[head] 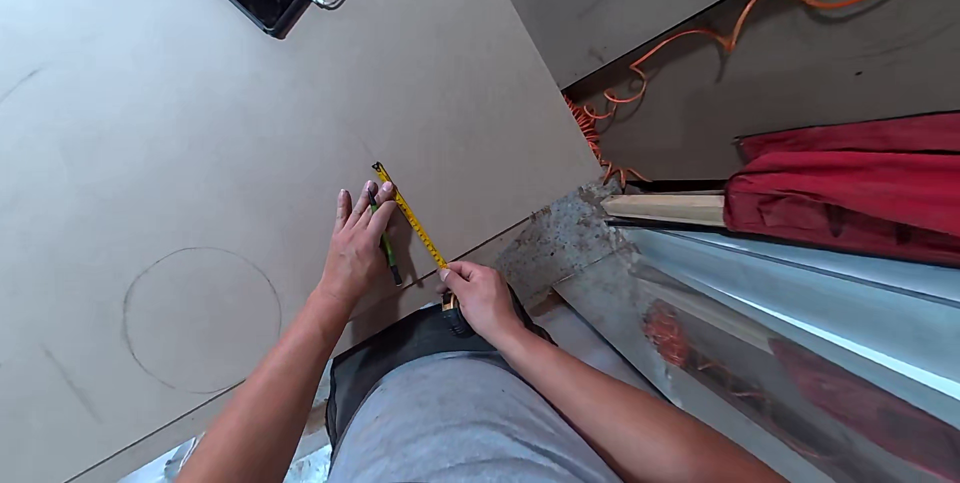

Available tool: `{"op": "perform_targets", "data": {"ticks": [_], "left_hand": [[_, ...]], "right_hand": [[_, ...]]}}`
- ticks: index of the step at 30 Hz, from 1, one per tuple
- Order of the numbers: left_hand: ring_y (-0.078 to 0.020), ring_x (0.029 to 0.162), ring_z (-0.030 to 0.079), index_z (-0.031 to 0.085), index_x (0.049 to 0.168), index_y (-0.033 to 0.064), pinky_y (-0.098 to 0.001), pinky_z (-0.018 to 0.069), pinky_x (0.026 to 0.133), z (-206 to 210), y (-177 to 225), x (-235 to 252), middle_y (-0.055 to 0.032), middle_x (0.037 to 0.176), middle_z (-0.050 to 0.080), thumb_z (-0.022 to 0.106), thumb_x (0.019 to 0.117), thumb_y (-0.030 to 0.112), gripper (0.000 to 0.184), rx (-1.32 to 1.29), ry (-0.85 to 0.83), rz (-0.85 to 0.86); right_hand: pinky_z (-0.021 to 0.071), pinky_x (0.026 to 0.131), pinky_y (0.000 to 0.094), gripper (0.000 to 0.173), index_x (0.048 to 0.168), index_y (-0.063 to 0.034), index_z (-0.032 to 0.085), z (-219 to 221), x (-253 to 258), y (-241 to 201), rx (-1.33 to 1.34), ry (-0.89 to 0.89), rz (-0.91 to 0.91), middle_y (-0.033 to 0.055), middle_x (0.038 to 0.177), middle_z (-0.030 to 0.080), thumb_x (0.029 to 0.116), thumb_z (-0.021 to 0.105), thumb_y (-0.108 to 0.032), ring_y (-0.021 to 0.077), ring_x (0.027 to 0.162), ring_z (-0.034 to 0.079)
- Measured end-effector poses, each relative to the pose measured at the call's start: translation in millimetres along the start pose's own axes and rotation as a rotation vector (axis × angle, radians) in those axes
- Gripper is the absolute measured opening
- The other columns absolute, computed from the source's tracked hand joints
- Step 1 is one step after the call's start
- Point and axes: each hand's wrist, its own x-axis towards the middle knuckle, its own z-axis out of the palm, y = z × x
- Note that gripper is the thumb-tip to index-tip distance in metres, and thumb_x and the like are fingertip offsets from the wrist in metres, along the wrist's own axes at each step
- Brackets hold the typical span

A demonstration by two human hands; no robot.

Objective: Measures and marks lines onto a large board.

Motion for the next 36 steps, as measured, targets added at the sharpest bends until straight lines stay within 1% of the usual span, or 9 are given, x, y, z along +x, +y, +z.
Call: {"op": "perform_targets", "data": {"ticks": [3, 6, 8, 11, 14, 19, 24, 28, 36], "left_hand": [[-0.0214, 0.150, 0.041, 0.059, 0.141, 0.0054, -0.0537, 0.0264, 0.127, -10, 0, -2, -0.0074, 0.155, 0.052, 0.051, 0.1077, 0.026, 0.040, -0.228, 0.105, -0.056], [-0.0175, 0.129, 0.061, 0.050, 0.150, 0.0062, -0.0449, 0.0507, 0.112, -33, -9, 3, -0.0075, 0.140, 0.064, 0.036, 0.1114, 0.042, 0.054, -0.470, 0.198, -0.204], [-0.0164, 0.107, 0.070, 0.053, 0.145, 0.0050, -0.0413, 0.0600, 0.094, -39, -18, 11, -0.0095, 0.120, 0.071, 0.033, 0.1121, 0.039, 0.051, -0.552, 0.235, -0.293], [-0.0144, 0.089, 0.074, 0.069, 0.125, 0.0067, -0.0351, 0.0637, 0.083, -43, -29, 39, -0.0051, 0.101, 0.076, 0.052, 0.1086, 0.028, 0.032, -0.764, 0.218, -0.496], [-0.0163, 0.080, 0.075, 0.073, 0.112, 0.0062, -0.0348, 0.0650, 0.076, -44, -31, 61, -0.0048, 0.091, 0.077, 0.067, 0.1010, 0.019, 0.018, -0.890, 0.175, -0.587], [-0.0132, 0.071, 0.073, 0.074, 0.102, 0.0131, -0.0340, 0.0632, 0.066, -43, -29, 81, -0.0013, 0.083, 0.075, 0.070, 0.0968, 0.021, 0.010, -0.763, 0.124, -0.621], [-0.0103, 0.070, 0.069, 0.074, 0.098, 0.0183, -0.0371, 0.0589, 0.065, -47, -24, 90, 0.0024, 0.081, 0.073, 0.071, 0.0941, 0.025, 0.009, -0.517, 0.035, -0.606], [-0.0164, 0.075, 0.070, 0.072, 0.097, 0.0159, -0.0449, 0.0575, 0.069, -53, -7, 102, -0.0014, 0.082, 0.073, 0.074, 0.0922, 0.025, 0.010, -0.302, -0.032, -0.619], [-0.0161, 0.072, 0.069, 0.072, 0.096, 0.0134, -0.0429, 0.0570, 0.066, -46, -2, 104, -0.0026, 0.081, 0.072, 0.074, 0.0935, 0.022, 0.009, -0.256, 0.005, -0.618]], "right_hand": [[0.0605, 0.071, 0.0367, 0.022, 0.096, -0.0293, 0.079, 2, -1, 5, 0.013, 0.017, -0.020, -0.0138, 0.082, 0.077, 0.1021, 0.061, -0.041, 0.0045, 0.074, 0.071], [0.0616, 0.072, 0.0386, 0.022, 0.095, -0.0280, 0.080, 7, 0, 8, 0.079, 0.037, -0.008, -0.0116, 0.082, 0.077, 0.1013, 0.062, -0.039, 0.0073, 0.075, 0.073], [0.0614, 0.073, 0.0388, 0.022, 0.096, -0.0254, 0.080, 11, -5, 9, 0.124, 0.057, 0.006, -0.0096, 0.083, 0.077, 0.1018, 0.062, -0.037, 0.0089, 0.076, 0.073], [0.0624, 0.074, 0.0386, 0.021, 0.100, -0.0239, 0.080, 15, -6, 5, 0.135, 0.083, 0.001, -0.0085, 0.083, 0.078, 0.1019, 0.062, -0.036, 0.0094, 0.076, 0.074], [0.0617, 0.073, 0.0391, 0.021, 0.100, -0.0246, 0.080, 14, -9, 4, 0.120, 0.086, 0.004, -0.0088, 0.083, 0.077, 0.1020, 0.062, -0.037, 0.0098, 0.075, 0.073], [0.0612, 0.071, 0.0376, 0.020, 0.098, -0.0258, 0.080, 15, -7, 4, 0.106, 0.102, 0.014, -0.0099, 0.082, 0.077, 0.1016, 0.063, -0.036, 0.0083, 0.074, 0.073], [0.0612, 0.072, 0.0371, 0.021, 0.097, -0.0291, 0.080, 12, -6, 4, 0.056, 0.097, 0.025, -0.0124, 0.081, 0.077, 0.1008, 0.062, -0.038, 0.0060, 0.074, 0.072], [0.0614, 0.072, 0.0361, 0.021, 0.095, -0.0281, 0.080, 11, -4, 5, 0.075, 0.078, 0.025, -0.0124, 0.081, 0.077, 0.1006, 0.062, -0.038, 0.0056, 0.074, 0.072], [0.0607, 0.073, 0.0314, 0.023, 0.095, -0.0266, 0.079, 13, 0, 11, 0.091, 0.069, -0.005, -0.0145, 0.081, 0.076, 0.1010, 0.060, -0.038, 0.0016, 0.075, 0.071]]}}
